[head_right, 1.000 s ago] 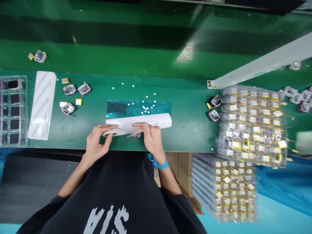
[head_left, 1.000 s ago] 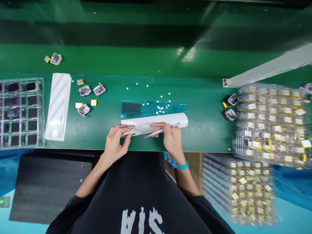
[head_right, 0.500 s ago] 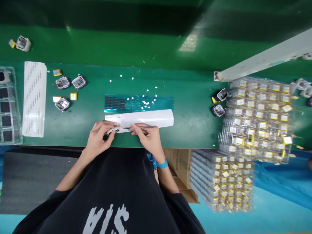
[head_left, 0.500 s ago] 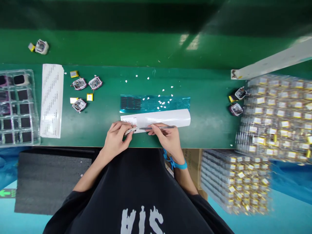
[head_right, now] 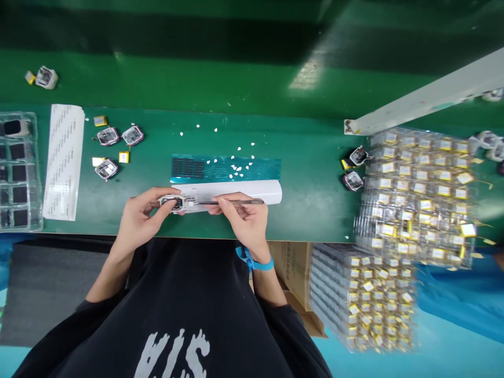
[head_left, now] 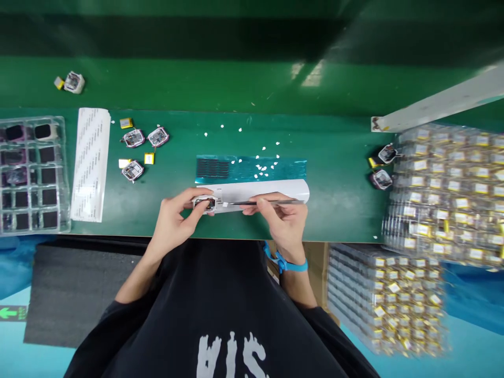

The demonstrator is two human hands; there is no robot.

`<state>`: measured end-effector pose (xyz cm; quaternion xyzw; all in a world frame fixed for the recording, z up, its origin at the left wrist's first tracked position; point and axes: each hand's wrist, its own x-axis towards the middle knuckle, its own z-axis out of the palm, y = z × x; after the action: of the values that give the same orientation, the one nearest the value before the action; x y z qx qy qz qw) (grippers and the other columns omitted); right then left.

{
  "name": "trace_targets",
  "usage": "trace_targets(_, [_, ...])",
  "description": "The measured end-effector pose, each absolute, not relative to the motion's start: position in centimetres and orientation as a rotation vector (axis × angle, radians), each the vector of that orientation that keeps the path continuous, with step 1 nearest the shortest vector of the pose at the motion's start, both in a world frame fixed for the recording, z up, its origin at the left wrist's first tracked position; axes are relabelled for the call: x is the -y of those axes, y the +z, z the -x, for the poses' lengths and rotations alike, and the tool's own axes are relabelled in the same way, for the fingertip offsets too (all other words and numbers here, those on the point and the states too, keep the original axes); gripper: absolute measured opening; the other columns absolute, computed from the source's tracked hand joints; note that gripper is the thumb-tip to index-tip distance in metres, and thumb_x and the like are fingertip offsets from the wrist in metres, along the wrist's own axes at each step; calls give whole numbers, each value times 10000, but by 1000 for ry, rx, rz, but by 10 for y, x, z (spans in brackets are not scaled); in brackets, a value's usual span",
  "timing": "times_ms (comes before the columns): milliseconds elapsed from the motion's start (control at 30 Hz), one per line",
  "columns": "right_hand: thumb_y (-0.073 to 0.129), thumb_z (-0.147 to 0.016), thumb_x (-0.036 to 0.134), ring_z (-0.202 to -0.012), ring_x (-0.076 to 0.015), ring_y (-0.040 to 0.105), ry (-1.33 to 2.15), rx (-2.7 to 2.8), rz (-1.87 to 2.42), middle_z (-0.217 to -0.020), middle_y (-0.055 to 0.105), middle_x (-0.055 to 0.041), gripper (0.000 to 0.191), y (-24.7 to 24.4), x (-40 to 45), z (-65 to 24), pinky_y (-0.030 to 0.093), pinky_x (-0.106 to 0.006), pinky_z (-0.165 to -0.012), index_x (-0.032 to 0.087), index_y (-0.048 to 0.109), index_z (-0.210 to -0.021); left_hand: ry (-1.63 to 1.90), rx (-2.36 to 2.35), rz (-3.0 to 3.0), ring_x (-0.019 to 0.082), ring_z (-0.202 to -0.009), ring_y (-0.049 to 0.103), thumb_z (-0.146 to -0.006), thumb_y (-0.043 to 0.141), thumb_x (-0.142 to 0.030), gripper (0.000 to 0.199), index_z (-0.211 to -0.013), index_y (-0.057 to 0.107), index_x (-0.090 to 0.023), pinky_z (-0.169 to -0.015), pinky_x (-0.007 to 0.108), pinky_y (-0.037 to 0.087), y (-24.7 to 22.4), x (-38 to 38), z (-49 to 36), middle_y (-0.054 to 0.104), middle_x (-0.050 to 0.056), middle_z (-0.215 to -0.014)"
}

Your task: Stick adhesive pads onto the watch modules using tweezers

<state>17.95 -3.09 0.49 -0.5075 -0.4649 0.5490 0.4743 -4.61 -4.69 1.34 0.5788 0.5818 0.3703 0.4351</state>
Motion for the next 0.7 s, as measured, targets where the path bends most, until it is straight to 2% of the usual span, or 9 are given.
trace_targets(67, [755, -915, 507, -626, -216, 763, 1350, 1129, 1193, -724, 776, -35, 298, 12, 27, -170, 676, -345, -622, 213, 760, -872, 899, -1300, -1332, 154, -740, 759, -929, 694, -258, 245, -1161, 725, -182, -715, 248, 621, 20, 43, 45, 789, 59, -1012])
trace_targets(167, [712, -953, 486, -610, -202, 757, 1385, 1115, 1132, -717, 774, -28, 283, 18, 24, -160, 675, -327, -600, 215, 736, -877, 896, -1165, -1286, 194, -968, 760, -868, 745, -196, 396, -1261, 698, -181, -871, 280, 625, 24, 43, 40, 778, 94, -1118])
trace_targets(200, [701, -963, 472, -609, -199, 756, 1392, 1129, 1122, -719, 775, -27, 273, 19, 25, -158, 675, -323, -600, 214, 735, -882, 899, -1163, -1278, 194, -978, 757, -863, 743, -177, 415, -1275, 694, -182, -873, 280, 626, 25, 45, 38, 776, 97, -1123])
trace_targets(300, [665, -988, 449, -640, -199, 765, 1369, 1217, 1132, -742, 779, -32, 265, 19, 28, -157, 680, -326, -630, 212, 745, -900, 894, -1201, -1228, 155, -747, 744, -881, 715, -158, 403, -1282, 690, -185, -711, 254, 635, 27, 51, 32, 779, 61, -939])
trace_targets(367, [652, -995, 441, -663, -200, 769, 1339, 1263, 1143, -765, 783, -34, 260, 18, 31, -157, 680, -328, -643, 215, 752, -912, 891, -1194, -1183, 147, -663, 730, -885, 712, -156, 375, -1259, 692, -175, -673, 261, 639, 28, 54, 28, 765, 37, -843])
trace_targets(533, [653, -999, 423, -635, -187, 759, 1332, 1259, 1114, -762, 781, -32, 247, 18, 32, -158, 669, -306, -606, 213, 742, -906, 906, -1161, -1112, 171, -673, 762, -876, 721, -147, 340, -1215, 688, -150, -689, 289, 666, 32, 55, 23, 778, 50, -866])
trace_targets(700, [656, -988, 482, -614, -190, 753, 1333, 1251, 1146, -729, 771, -37, 297, 21, 31, -157, 669, -307, -592, 210, 730, -893, 922, -1158, -1102, 167, -655, 763, -868, 734, -145, 322, -1187, 695, -149, -680, 285, 673, 35, 55, 23, 780, 55, -887])
